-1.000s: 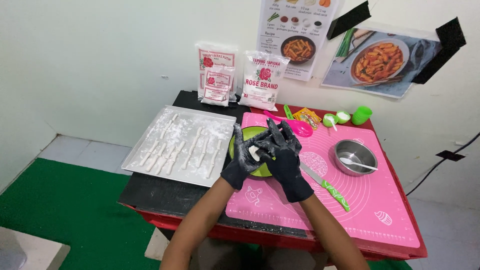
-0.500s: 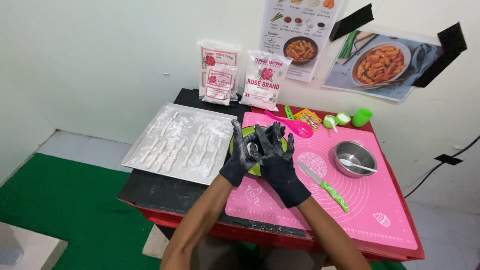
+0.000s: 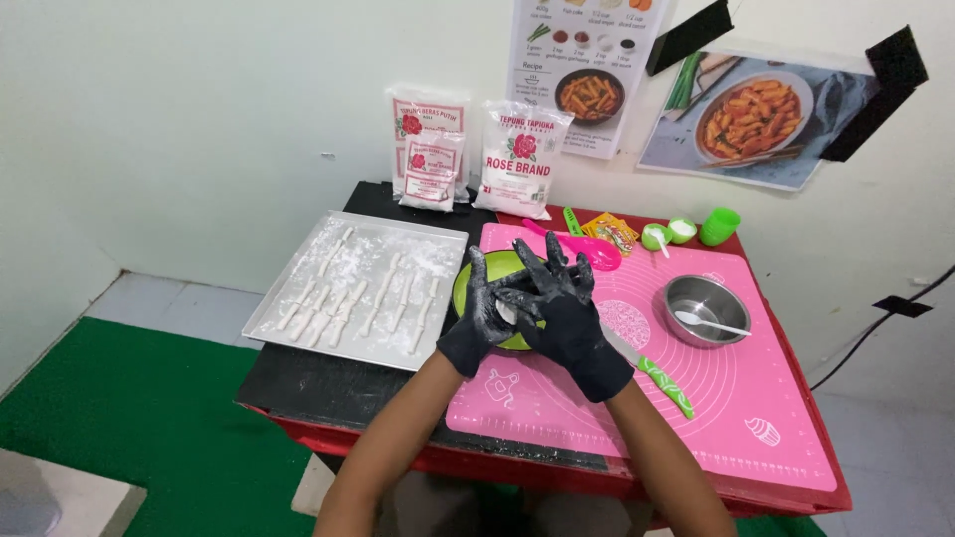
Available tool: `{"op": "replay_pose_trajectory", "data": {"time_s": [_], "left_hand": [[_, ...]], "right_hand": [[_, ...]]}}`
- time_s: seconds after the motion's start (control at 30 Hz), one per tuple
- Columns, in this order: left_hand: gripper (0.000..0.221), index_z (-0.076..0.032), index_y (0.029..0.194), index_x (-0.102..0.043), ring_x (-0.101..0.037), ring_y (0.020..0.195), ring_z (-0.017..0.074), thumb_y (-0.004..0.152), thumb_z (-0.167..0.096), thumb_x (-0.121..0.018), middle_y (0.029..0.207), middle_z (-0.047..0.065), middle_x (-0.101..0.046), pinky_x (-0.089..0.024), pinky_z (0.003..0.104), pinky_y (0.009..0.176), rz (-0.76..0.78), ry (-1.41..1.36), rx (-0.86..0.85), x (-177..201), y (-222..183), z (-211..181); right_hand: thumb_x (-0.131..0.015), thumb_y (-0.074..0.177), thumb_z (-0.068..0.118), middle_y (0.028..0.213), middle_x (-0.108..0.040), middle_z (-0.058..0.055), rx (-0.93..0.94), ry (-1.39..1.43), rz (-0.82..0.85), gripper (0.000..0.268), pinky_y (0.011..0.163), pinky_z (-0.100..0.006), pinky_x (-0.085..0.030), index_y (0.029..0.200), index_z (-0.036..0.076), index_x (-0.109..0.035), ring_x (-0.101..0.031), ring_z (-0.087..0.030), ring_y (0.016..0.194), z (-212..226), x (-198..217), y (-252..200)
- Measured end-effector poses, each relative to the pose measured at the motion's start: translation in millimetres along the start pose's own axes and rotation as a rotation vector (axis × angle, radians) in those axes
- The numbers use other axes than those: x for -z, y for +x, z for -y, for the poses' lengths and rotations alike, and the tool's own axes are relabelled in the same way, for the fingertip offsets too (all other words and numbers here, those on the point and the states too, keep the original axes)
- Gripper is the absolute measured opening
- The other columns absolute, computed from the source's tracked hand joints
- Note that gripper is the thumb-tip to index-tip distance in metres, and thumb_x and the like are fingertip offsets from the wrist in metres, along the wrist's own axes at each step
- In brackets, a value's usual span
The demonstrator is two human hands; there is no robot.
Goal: Rolling small pieces of dough into long, thin cylinders and organizing them on a tray.
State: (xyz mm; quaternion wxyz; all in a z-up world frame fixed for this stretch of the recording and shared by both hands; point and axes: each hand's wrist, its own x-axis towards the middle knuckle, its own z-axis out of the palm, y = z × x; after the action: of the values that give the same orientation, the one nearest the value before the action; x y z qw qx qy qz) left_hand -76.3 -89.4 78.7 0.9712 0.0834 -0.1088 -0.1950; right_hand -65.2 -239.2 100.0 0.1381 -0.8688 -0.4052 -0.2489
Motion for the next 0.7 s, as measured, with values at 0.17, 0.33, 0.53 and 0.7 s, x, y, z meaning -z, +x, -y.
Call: {"op": "replay_pose_trajectory", "data": {"time_s": [0.17,0.33,0.53,0.7], "left_hand": [[0.119,0.008,0.139,-0.054,-0.072,0.099,0.0437,0.077,-0.094,-0.048,0.126,0.036,-0.063,-0.057,0.027,0.055,0.000,0.036,0.013,40.0,11.0,-10.8],[0.117,0.006,0.137,-0.057,-0.072,0.099,0.0446,0.078,-0.094,-0.045,0.124,0.033,-0.065,-0.063,0.038,0.065,-0.064,0.113,-0.010,21.2,5.7,-4.6],[0.112,0.003,0.129,-0.066,-0.070,0.102,0.0474,0.076,-0.095,-0.049,0.122,0.032,-0.067,-0.064,0.043,0.076,-0.187,0.217,0.007,36.9,16.0,2.3],[0.114,0.004,0.134,-0.063,-0.070,0.101,0.0493,0.078,-0.094,-0.048,0.127,0.033,-0.065,-0.066,0.045,0.083,-0.153,0.274,0.038,34.2,12.4,-0.1]], "right_hand": [[-0.071,0.087,0.055,0.168,-0.020,0.025,-0.174,0.220,0.126,0.031,0.125,-0.054,0.003,0.118,0.050,-0.072,-0.005,-0.018,0.159,1.0,18.3,8.3],[-0.081,0.082,0.046,0.166,-0.031,0.012,-0.378,0.200,0.209,0.061,0.125,-0.055,0.000,0.137,0.044,-0.055,-0.010,-0.020,0.159,23.4,36.3,18.4],[-0.088,0.070,0.048,0.122,-0.057,0.020,-0.541,0.271,0.269,0.073,0.124,-0.061,-0.009,0.134,0.055,-0.052,-0.029,-0.017,0.151,35.6,70.1,30.2],[-0.088,0.071,0.043,0.130,-0.049,0.016,-0.587,0.306,0.268,0.084,0.125,-0.061,-0.008,0.143,0.055,-0.047,-0.022,-0.020,0.152,31.5,52.6,26.7]]}}
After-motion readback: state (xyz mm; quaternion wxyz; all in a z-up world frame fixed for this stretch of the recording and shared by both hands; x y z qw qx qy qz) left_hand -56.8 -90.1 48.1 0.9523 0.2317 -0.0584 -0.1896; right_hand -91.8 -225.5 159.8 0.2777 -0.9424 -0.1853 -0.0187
